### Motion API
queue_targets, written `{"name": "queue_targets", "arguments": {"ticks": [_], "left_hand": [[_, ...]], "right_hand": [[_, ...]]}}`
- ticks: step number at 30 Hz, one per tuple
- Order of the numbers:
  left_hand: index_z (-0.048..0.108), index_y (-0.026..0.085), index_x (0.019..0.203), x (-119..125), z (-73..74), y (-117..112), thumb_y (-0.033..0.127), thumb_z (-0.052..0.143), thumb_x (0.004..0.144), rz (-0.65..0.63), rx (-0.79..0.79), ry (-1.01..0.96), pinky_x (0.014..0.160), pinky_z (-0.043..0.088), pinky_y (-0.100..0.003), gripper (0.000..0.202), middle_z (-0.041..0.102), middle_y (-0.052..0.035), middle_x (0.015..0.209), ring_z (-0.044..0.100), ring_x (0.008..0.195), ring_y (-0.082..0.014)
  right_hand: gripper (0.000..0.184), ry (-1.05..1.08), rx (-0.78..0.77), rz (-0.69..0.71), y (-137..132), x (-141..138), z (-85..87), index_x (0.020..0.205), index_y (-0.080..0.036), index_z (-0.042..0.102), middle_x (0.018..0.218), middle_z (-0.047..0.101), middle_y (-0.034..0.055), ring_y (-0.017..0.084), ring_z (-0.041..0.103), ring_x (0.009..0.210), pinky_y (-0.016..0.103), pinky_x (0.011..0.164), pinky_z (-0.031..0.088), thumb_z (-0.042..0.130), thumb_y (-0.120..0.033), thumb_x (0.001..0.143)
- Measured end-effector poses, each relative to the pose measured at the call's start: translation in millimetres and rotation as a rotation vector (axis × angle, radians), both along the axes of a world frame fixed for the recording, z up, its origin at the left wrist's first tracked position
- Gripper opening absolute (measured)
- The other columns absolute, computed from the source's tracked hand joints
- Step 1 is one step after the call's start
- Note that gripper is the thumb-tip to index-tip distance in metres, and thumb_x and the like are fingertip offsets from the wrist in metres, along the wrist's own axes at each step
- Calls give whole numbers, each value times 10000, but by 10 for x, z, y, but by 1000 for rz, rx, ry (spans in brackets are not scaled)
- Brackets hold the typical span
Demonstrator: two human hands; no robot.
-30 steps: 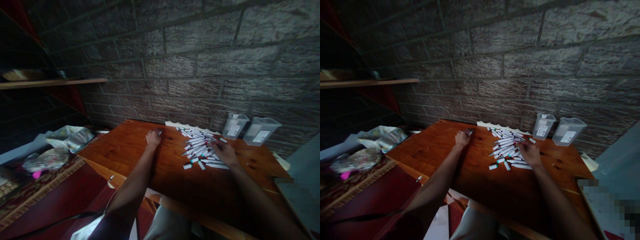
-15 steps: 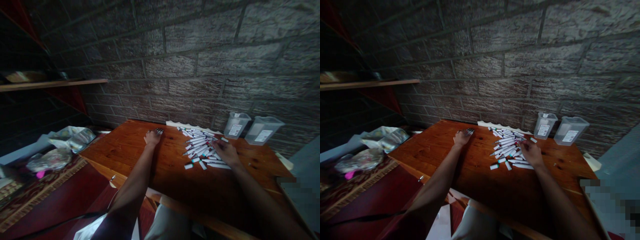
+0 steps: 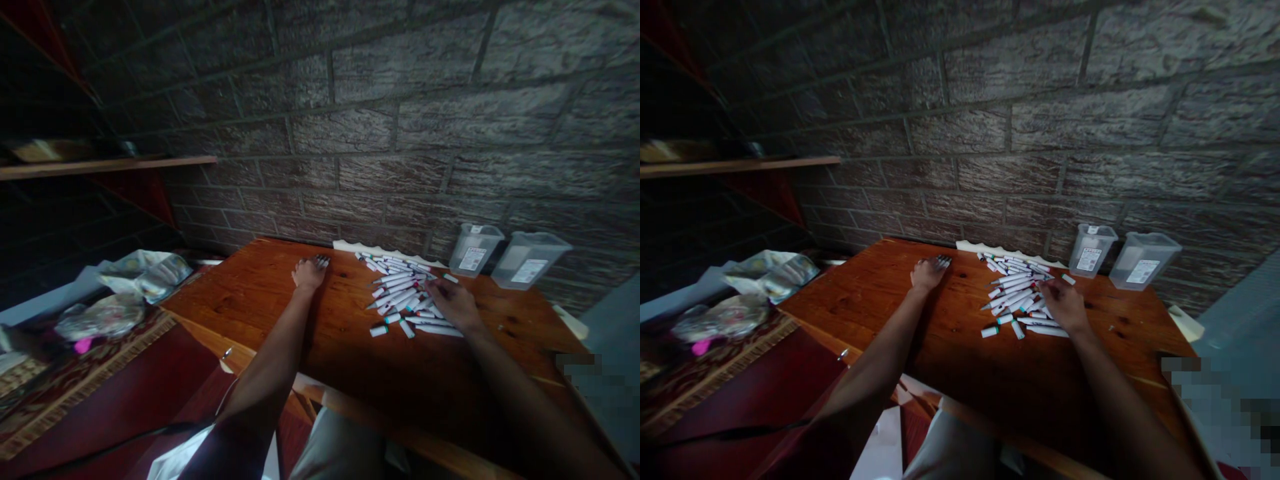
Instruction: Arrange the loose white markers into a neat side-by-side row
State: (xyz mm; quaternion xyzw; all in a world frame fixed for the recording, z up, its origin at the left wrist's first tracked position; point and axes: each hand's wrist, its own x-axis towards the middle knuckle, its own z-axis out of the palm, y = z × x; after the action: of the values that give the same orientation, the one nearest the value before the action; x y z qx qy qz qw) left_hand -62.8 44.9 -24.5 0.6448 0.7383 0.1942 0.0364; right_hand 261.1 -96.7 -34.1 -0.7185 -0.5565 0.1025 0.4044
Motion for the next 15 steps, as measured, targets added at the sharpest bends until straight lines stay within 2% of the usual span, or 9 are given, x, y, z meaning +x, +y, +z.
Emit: {"name": "queue_targets", "arguments": {"ticks": [6,15], "left_hand": [[585,232,1242,12,2,-10,518,568,825,-11,13,-9,932,466,-456,506,623,-147,1240,569,1167,-323],[588,185,1204,4,76,-46,530,586,813,10,-60,-43,958,426,-453,521,596,-174,1282,523,1214,-334]], "right_hand": [[385,11,-49,-20,3,-1,1,856,-197,736,733,718,38,180,654,694,254,624,446,510,-507,824],[400,10,-15,-29,11,2,-16,837,-193,734,729,718,44,184,658,701,258,637,452,507,-521,825]]}}
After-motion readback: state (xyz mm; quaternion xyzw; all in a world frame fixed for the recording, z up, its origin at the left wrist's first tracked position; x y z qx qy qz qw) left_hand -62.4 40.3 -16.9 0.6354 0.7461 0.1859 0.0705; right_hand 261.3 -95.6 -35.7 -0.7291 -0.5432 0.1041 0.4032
